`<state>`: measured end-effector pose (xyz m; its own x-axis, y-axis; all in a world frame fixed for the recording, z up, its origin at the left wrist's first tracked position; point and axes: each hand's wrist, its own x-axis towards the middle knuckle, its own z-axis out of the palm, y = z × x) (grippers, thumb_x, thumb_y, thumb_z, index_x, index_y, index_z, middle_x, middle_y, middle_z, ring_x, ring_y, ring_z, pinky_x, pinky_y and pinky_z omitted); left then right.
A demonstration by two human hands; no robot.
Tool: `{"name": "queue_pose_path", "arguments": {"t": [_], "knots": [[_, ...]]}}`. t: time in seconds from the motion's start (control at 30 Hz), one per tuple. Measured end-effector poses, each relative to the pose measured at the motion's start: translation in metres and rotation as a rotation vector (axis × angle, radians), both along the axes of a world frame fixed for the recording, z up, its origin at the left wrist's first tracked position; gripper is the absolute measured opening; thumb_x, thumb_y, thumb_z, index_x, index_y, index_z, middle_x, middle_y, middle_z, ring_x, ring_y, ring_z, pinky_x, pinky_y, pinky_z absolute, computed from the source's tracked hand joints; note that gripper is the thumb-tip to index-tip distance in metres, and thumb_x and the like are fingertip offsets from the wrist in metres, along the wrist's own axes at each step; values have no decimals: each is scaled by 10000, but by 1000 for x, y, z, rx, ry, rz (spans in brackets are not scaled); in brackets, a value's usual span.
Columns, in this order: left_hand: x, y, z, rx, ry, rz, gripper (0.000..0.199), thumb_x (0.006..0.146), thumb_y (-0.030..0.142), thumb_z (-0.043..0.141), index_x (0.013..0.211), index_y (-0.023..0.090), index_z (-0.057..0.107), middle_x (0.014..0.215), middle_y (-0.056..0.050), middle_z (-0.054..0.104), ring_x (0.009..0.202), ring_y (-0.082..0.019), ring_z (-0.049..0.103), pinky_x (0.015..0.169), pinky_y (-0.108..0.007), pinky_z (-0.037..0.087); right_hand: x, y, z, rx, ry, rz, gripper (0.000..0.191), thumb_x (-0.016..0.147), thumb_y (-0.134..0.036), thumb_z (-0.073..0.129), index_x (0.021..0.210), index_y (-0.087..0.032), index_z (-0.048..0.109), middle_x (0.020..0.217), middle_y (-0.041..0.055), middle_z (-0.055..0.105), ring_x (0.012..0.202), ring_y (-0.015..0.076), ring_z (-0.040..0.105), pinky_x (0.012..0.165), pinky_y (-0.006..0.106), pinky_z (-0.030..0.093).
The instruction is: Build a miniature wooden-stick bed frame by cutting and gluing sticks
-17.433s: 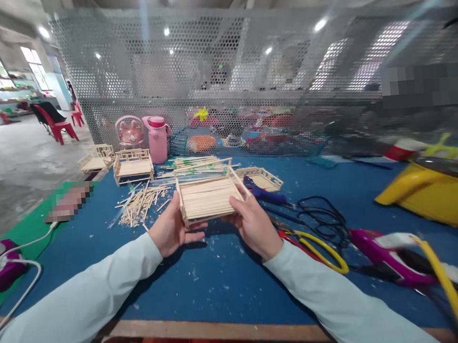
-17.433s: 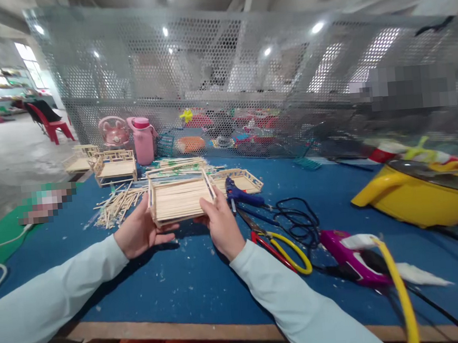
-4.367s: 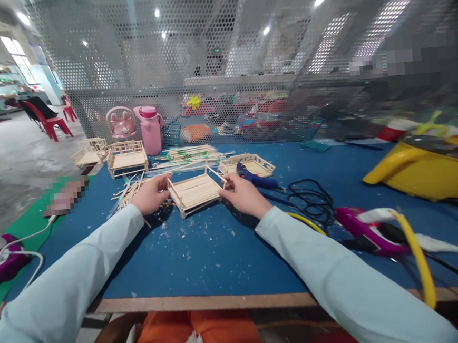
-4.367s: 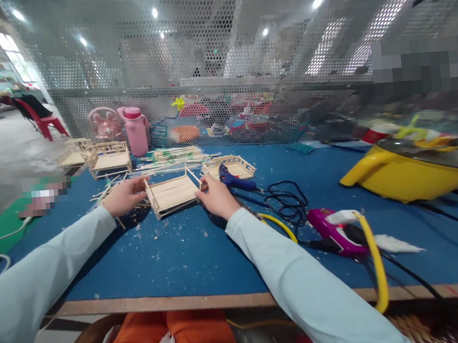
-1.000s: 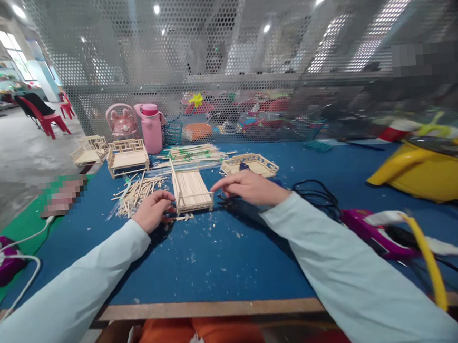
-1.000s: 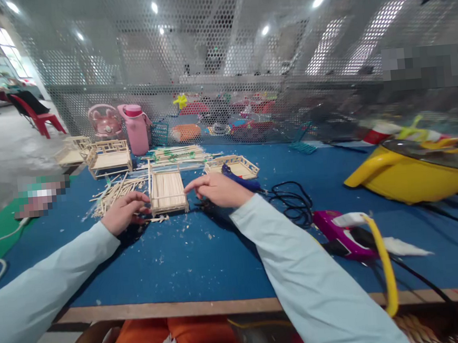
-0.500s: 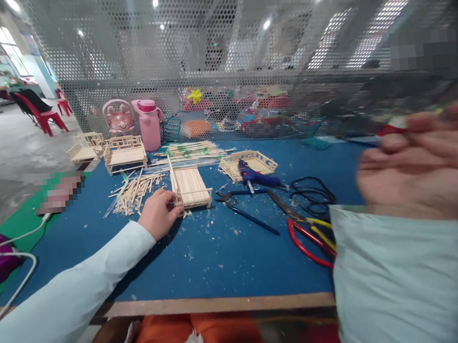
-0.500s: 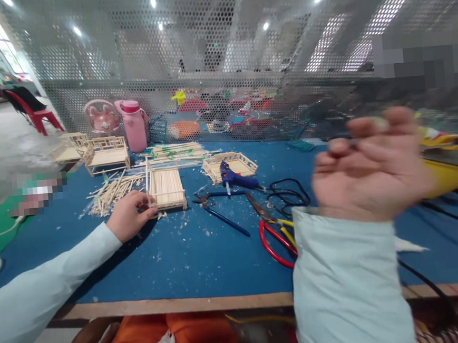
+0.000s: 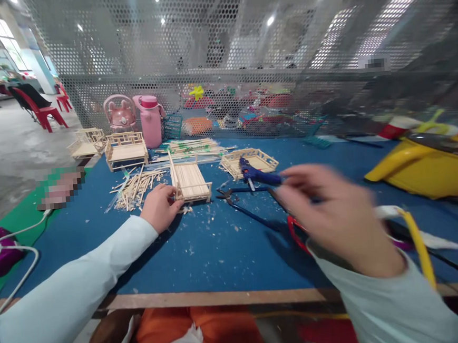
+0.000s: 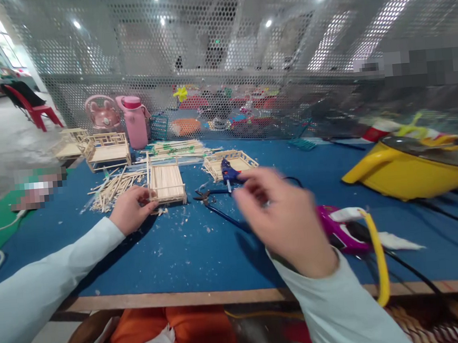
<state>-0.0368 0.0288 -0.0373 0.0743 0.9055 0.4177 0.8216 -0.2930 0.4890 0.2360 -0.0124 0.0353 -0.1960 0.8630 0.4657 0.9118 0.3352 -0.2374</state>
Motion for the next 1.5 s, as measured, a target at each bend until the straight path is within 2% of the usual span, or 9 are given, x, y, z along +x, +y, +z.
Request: {"name": "queue_pose_path", "arguments": {"t": [0.13, 0.37, 0.57, 0.73, 0.87, 1.07, 1.17, 1.3, 1.5], "knots": [[-5, -1, 4, -73, -12, -121, 196, 706, 188, 586, 898, 151, 592, 808, -42, 585, 670, -144, 578, 676, -299, 477, -20, 22, -23, -452, -502, -70, 253, 794, -402, 511, 848, -168, 591, 878, 133, 653, 796, 253, 625, 623, 315, 417], [-34, -2, 14, -187, 40, -38, 398, 634, 68, 472, 1013, 146, 567, 873, -63, 648, 735, -170, 610, 717, -306, 474, -13, 29, -36, -439, -548, -37, 218, 891, -282, 335, 855, -180, 524, 812, 113, 661, 718, 236, 622, 576, 296, 353], [-47, 1, 26, -157, 94, 21, 221, 663, 160, 502, 837, 171, 637, 741, -31, 646, 642, -159, 565, 625, -273, 430, 10, 8, 0, -211, 40, -36, 280, 826, -474, 404, 731, -219, 473, 588, 21, 521, 531, 167, 476, 528, 296, 349], [-10, -29, 27, -160, -111, -305, 276, 784, 373, 489, 688, 151, 622, 524, 7, 530, 481, -100, 440, 508, -233, 368, 6, 17, 11, -457, 597, 155, 394, 698, -617, 536, 728, -235, 445, 482, -62, 315, 408, 91, 259, 384, 240, 219], [27, -56, 14, -94, -477, -239, 577, 767, 416, 561, 1244, 136, 399, 1045, -120, 580, 850, -173, 552, 671, -271, 456, -13, 34, 3, -764, 704, 484, 349, 713, -539, 589, 729, -217, 456, 480, -81, 302, 405, 62, 221, 377, 215, 167], [45, -57, 22, -301, -1023, -488, 872, 639, 558, 653, 1341, 237, 248, 1295, -139, 444, 1025, -225, 551, 818, -329, 465, -35, 34, -15, -1080, 785, 658, 347, 750, -506, 574, 711, -194, 428, 458, -99, 301, 385, 40, 196, 365, 193, 123], [49, -54, 37, -404, -1137, -568, 747, 614, 551, 673, 1237, 220, 425, 1113, -103, 582, 806, -174, 613, 639, -271, 493, -41, 27, -25, -1176, 898, 683, 366, 724, -514, 600, 726, -194, 423, 464, -109, 290, 374, 31, 174, 353, 185, 111], [59, -54, 45, -445, -1079, -385, 339, 671, 400, 673, 875, 136, 615, 604, -1, 600, 525, -100, 563, 488, -206, 454, -45, 21, -35, -1166, 953, 684, 353, 737, -506, 593, 760, -188, 443, 460, -111, 302, 366, 30, 184, 346, 180, 115], [59, -51, 45, -563, -1077, -217, 261, 663, 359, 685, 687, 126, 569, 535, 24, 574, 422, -61, 515, 409, -174, 419, -45, 22, -45, -1136, 1116, 656, 360, 732, -489, 606, 737, -204, 386, 448, -125, 274, 362, 27, 149, 350, 171, 87]]}}
